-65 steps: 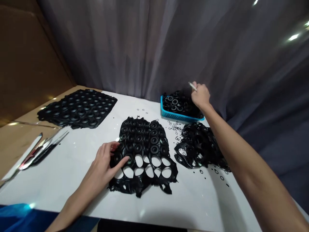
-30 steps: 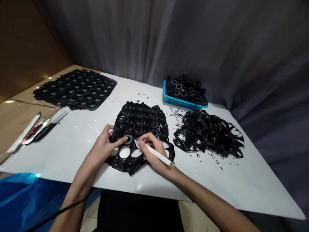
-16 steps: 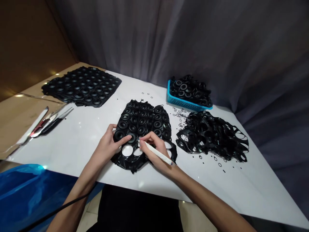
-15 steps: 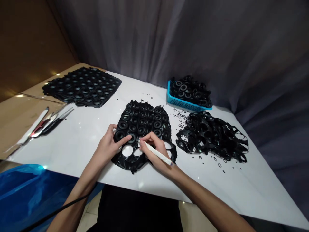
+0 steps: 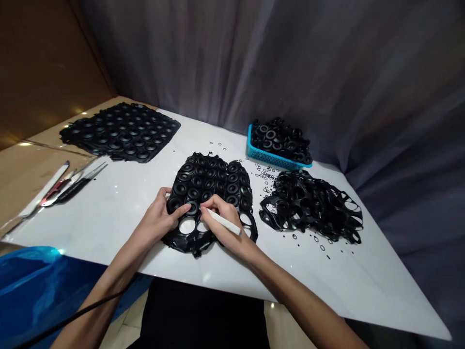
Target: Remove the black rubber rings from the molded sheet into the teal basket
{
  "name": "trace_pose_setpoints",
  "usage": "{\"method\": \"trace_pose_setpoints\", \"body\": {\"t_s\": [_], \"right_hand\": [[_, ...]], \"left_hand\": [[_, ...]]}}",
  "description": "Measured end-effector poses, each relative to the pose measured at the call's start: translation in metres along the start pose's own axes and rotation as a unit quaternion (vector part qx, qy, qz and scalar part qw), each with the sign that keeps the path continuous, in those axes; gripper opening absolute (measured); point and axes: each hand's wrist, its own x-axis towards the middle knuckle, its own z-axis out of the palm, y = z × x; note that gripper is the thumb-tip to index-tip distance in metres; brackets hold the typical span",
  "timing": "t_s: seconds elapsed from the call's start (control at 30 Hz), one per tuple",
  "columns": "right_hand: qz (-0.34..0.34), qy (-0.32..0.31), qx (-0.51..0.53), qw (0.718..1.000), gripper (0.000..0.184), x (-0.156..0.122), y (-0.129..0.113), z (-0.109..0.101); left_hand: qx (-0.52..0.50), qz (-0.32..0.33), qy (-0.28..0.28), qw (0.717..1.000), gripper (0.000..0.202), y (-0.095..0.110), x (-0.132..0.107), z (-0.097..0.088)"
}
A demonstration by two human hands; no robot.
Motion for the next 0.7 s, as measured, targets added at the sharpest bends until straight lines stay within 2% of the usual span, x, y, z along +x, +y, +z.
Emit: {"method": "trace_pose_setpoints", "body": {"t_s": [0.1,0.27,0.37,0.47,0.53,0.7], "right_hand": [[-0.01,-0.005,-0.026,1.0,0.016,0.004,0.002,0.002],[-0.065,0.01,-0.08,0.995,0.019,0.001,0.007,0.005],[-0.081,0.019,-0.111,0.99,0.02,-0.001,0.005,0.008],[-0.059,0.032,-0.154,0.986,0.016,0.002,0.001,0.01],[-0.046,0.032,-0.139,0.989,0.013,0.004,-0.002,0.009],[-0.049,0.042,-0.023,0.998,0.014,0.002,-0.005,0.001]], "left_hand": [[0.017,0.003,-0.004,1.0,0.059,-0.006,0.002,-0.002],[0.053,0.014,-0.004,0.998,0.059,-0.014,0.002,-0.003],[0.02,0.004,0.001,1.0,0.064,-0.008,-0.001,0.001],[-0.044,-0.023,0.003,0.999,0.072,0.004,-0.004,0.003],[-0.071,-0.036,0.006,0.997,0.076,0.011,-0.006,0.004],[-0.094,-0.057,0.036,0.993,0.082,0.019,-0.005,0.004]]}}
